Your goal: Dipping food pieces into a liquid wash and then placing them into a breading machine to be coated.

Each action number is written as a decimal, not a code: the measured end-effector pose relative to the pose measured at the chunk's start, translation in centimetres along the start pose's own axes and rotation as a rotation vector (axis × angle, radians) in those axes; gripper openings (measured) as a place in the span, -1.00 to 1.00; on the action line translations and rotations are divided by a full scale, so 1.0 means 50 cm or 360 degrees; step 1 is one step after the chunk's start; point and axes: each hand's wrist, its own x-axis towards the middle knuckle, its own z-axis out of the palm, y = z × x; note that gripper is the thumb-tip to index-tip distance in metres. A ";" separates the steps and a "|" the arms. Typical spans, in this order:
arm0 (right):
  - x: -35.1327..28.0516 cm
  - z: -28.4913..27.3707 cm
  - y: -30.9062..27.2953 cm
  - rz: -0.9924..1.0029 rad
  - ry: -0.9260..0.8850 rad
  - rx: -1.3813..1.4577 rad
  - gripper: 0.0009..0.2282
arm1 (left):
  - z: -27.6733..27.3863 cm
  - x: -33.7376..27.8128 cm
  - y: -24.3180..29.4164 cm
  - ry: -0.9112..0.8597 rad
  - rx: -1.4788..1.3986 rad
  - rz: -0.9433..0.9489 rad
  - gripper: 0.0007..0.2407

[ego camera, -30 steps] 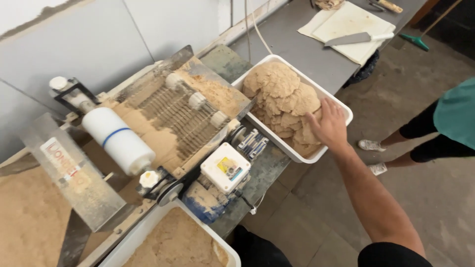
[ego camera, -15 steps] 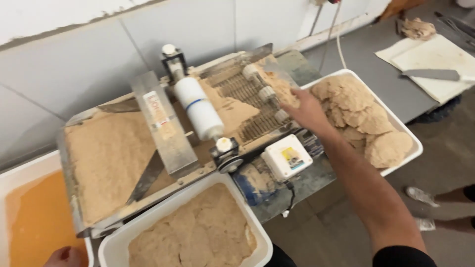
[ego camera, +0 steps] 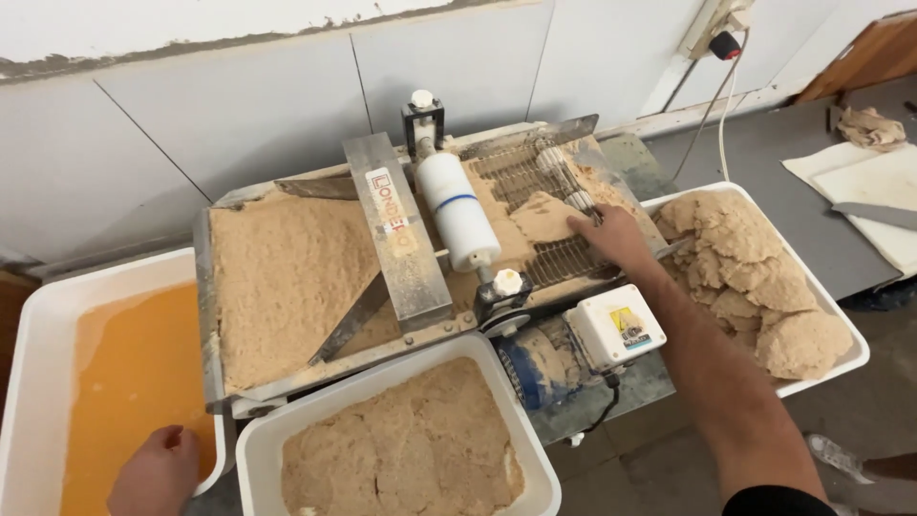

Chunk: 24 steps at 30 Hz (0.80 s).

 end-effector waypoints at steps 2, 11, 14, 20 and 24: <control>0.007 0.003 0.000 0.0067 0.0007 -0.0019 -0.55 | 0.005 0.009 -0.006 -0.0013 0.0052 0.0021 -0.57; 0.018 -0.022 0.001 0.0226 -0.0046 0.0054 -0.55 | 0.012 0.011 -0.016 0.0054 0.0055 0.0085 -0.57; 0.070 -0.003 0.061 0.0247 0.0051 0.0216 -0.60 | 0.023 0.020 -0.021 0.0073 0.0038 0.0062 -0.61; 0.082 -0.030 0.039 0.0041 0.0281 0.0183 -0.79 | 0.022 0.014 -0.027 0.0102 -0.0038 0.0118 -0.60; 0.064 -0.064 -0.053 -0.0219 0.0375 0.0010 -0.77 | -0.003 -0.012 -0.012 0.0023 -0.0061 0.0090 -0.58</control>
